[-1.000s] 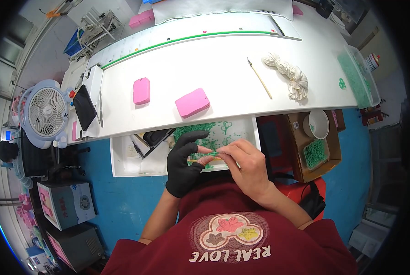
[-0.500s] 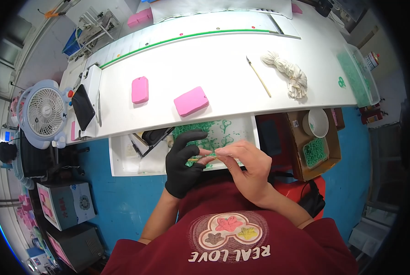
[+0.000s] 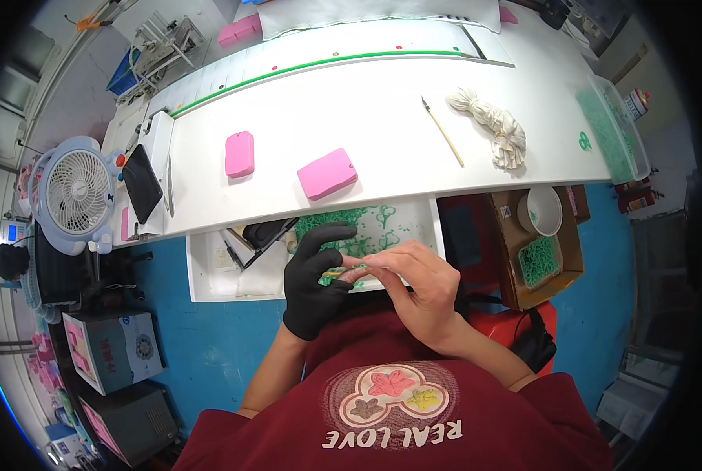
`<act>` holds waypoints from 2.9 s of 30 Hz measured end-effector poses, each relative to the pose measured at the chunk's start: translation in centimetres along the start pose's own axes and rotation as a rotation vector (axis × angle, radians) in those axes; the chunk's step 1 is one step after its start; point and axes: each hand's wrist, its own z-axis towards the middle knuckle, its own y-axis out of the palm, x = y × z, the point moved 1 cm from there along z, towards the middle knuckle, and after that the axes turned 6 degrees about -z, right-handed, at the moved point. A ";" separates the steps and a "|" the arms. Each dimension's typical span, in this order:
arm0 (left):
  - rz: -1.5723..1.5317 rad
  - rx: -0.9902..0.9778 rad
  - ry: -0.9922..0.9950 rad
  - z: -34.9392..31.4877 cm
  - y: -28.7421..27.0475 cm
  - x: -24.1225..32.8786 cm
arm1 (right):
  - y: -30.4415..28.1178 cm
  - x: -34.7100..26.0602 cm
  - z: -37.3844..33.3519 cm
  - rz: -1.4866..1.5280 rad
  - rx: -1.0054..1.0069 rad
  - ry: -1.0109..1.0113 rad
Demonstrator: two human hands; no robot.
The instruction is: Assembling green plastic components into pink molds at a candle studio workstation.
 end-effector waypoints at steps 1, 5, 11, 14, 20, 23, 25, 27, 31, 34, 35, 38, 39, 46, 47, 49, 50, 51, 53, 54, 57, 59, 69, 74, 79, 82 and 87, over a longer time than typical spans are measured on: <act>-0.001 -0.002 -0.002 0.0 0.0 0.0 | 0.0 0.0 0.0 0.005 -0.005 0.003; -0.017 -0.006 -0.007 0.0 0.0 0.0 | -0.1 -0.1 0.1 0.006 -0.018 0.005; -0.009 -0.010 0.028 0.0 -0.1 -0.1 | -0.2 -0.3 0.3 -0.018 -0.051 -0.003; 0.018 -0.016 0.022 0.0 0.0 0.0 | -0.1 -0.3 0.2 -0.039 -0.038 -0.045; 0.016 -0.018 0.033 0.0 -0.1 -0.1 | 0.0 -0.2 0.2 -0.054 -0.019 -0.084; 0.009 -0.019 0.030 0.1 -0.1 0.1 | -0.1 -0.3 0.2 -0.062 -0.011 -0.078; 0.001 -0.018 0.029 0.1 0.0 0.0 | -0.1 -0.3 0.2 -0.034 0.012 -0.074; -0.006 -0.016 0.028 0.1 0.0 0.0 | 0.0 -0.3 0.1 -0.006 0.035 -0.071; -0.041 -0.012 -0.028 -0.1 -0.1 -0.1 | -0.1 0.0 -0.1 -0.028 0.105 -0.041; -0.053 -0.011 -0.042 -0.2 -0.2 -0.3 | -0.3 0.0 0.0 -0.040 0.104 -0.003; -0.061 -0.008 -0.047 -0.2 -0.2 -0.3 | -0.3 0.0 0.0 -0.044 0.095 0.019; -0.078 -0.001 -0.060 -0.2 -0.3 -0.3 | -0.3 0.1 -0.1 -0.034 0.093 0.038; -0.078 -0.002 -0.059 -0.2 -0.2 -0.3 | -0.3 0.1 -0.2 -0.034 0.093 0.038; -0.107 0.013 -0.105 -0.3 -0.2 -0.3 | -0.2 0.3 -0.2 0.001 0.073 0.038; -0.112 0.017 -0.115 -0.3 -0.2 -0.3 | -0.2 0.3 -0.2 0.016 0.073 0.028; -0.114 0.017 -0.115 -0.4 -0.2 -0.5 | -0.2 0.3 -0.2 0.020 0.061 0.029; -0.117 0.017 -0.114 -0.4 -0.2 -0.5 | -0.1 0.2 -0.2 0.023 0.048 0.029; -0.117 0.017 -0.114 -0.4 -0.2 -0.5 | -0.1 0.2 -0.2 0.023 0.048 0.029; -0.128 0.022 -0.119 -0.4 -0.2 -0.4 | 0.0 0.3 -0.3 0.027 0.045 0.038; -0.129 0.022 -0.119 -0.4 -0.2 -0.4 | -0.1 0.3 -0.4 0.026 0.045 0.038; -0.119 0.017 -0.112 -0.4 -0.3 -0.4 | 0.0 0.3 -0.4 0.026 0.034 0.033; -0.111 0.016 -0.113 -0.5 -0.3 -0.4 | 0.0 0.3 -0.5 0.020 0.028 0.036; -0.115 0.018 -0.078 -0.6 -0.2 -0.4 | -0.1 -0.1 -0.4 -0.023 -0.017 0.030; -0.090 -0.004 -0.100 -0.1 -0.4 -0.6 | -0.2 0.4 0.3 0.034 0.066 0.137; -0.068 -0.014 -0.102 0.8 -0.1 0.2 | -2.2 1.0 0.3 -0.089 -0.136 0.179; -0.084 0.009 -0.066 0.4 0.0 -0.5 | -2.4 1.1 -0.8 -0.113 -0.244 0.207; -0.021 0.025 -0.089 0.1 0.8 -0.7 | -2.0 2.4 -1.8 -0.145 -0.195 0.147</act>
